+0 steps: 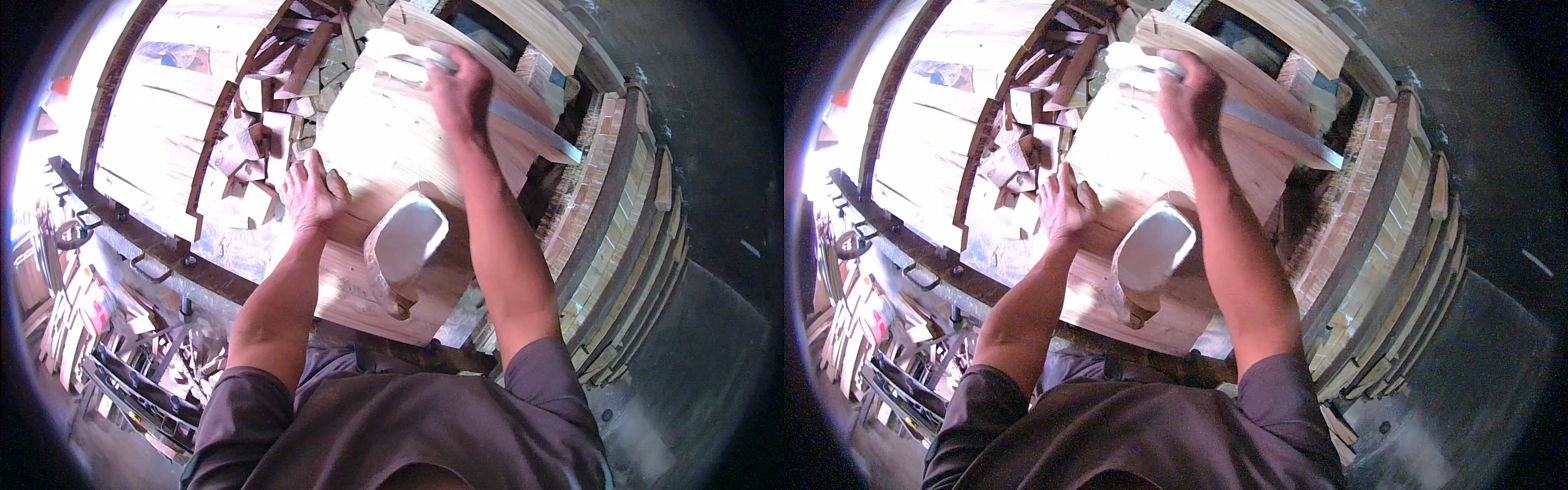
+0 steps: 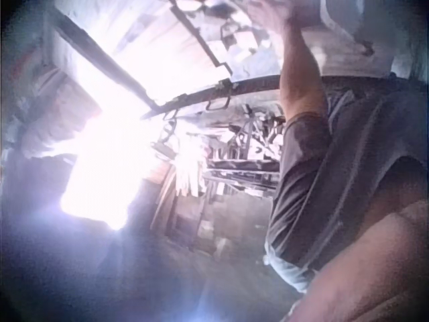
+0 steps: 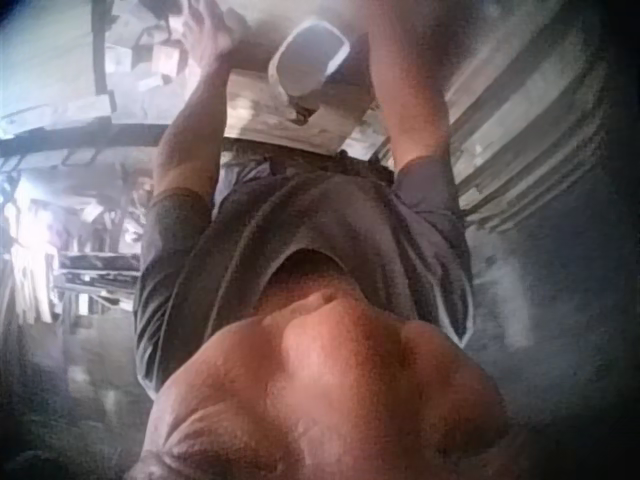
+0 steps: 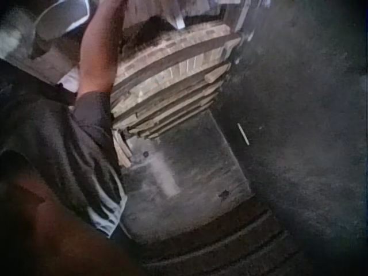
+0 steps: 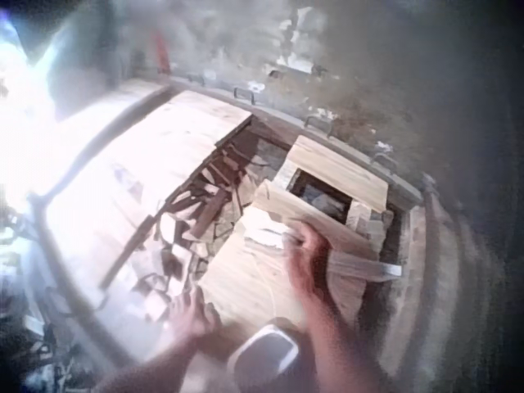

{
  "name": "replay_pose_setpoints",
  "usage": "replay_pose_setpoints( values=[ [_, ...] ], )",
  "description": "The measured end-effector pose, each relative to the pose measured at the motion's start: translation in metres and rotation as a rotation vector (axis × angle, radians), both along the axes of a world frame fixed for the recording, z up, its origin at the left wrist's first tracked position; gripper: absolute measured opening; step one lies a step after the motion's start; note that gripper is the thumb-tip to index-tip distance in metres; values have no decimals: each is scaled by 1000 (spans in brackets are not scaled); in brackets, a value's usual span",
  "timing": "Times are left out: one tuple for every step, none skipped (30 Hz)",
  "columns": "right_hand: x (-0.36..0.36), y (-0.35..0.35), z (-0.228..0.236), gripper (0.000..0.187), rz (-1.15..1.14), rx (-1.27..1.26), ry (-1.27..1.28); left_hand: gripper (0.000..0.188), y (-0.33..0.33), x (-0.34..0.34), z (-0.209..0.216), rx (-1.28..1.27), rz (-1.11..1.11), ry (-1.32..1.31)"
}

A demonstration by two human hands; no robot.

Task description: The person uses a metal bar to tighten clamps on a wooden frame, then applies glue to the edges of wooden planks and places them into the frame. The person continues to glue and place additional planks into the structure.

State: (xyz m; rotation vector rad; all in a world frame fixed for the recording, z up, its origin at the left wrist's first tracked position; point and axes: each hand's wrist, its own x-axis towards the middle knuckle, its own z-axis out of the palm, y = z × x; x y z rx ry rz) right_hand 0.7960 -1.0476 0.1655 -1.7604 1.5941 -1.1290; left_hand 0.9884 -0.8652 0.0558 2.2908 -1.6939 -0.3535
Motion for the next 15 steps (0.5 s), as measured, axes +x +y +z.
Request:
replay_pose_setpoints(
  values=[
    [-9,5,5,26,-8,11,24,57,1,1,1,-8,4,-4],
    [-23,11,8,26,-32,82,-41,57,0,0,3,-17,1,-3],
    [-34,18,11,27,-58,152,-103,57,-1,-1,5,-26,-2,-1],
    [-41,23,15,27,-98,177,-121,58,-1,-2,6,-27,-3,8],
    [-46,29,21,28,-145,203,-139,59,-2,-2,6,-17,-2,9],
    [-42,32,28,27,-138,209,-164,59,-2,-2,6,-8,-3,10],
    [-35,32,28,27,-130,163,-111,59,-1,-2,6,2,-4,9],
    [-31,29,21,27,-86,74,-28,59,-3,-2,6,-18,-12,-6],
    [-23,27,16,26,-39,-12,57,59,-1,-2,2,-36,-17,-20],
    [-14,26,14,27,-14,-179,183,58,0,-3,-1,-54,-21,-34],
    [-8,25,15,27,-14,-98,206,57,1,-3,-1,-59,-23,-38],
    [-13,23,11,28,-37,-78,231,57,1,-3,-1,-63,-25,-41],
    [-22,20,7,28,-58,-59,255,56,1,-3,-1,-67,-26,-44],
    [-27,23,12,27,-104,-25,277,56,-1,-1,0,-67,-23,-33],
    [-35,26,15,27,-142,-55,309,55,-1,-3,3,-60,-24,-21]
  ],
)
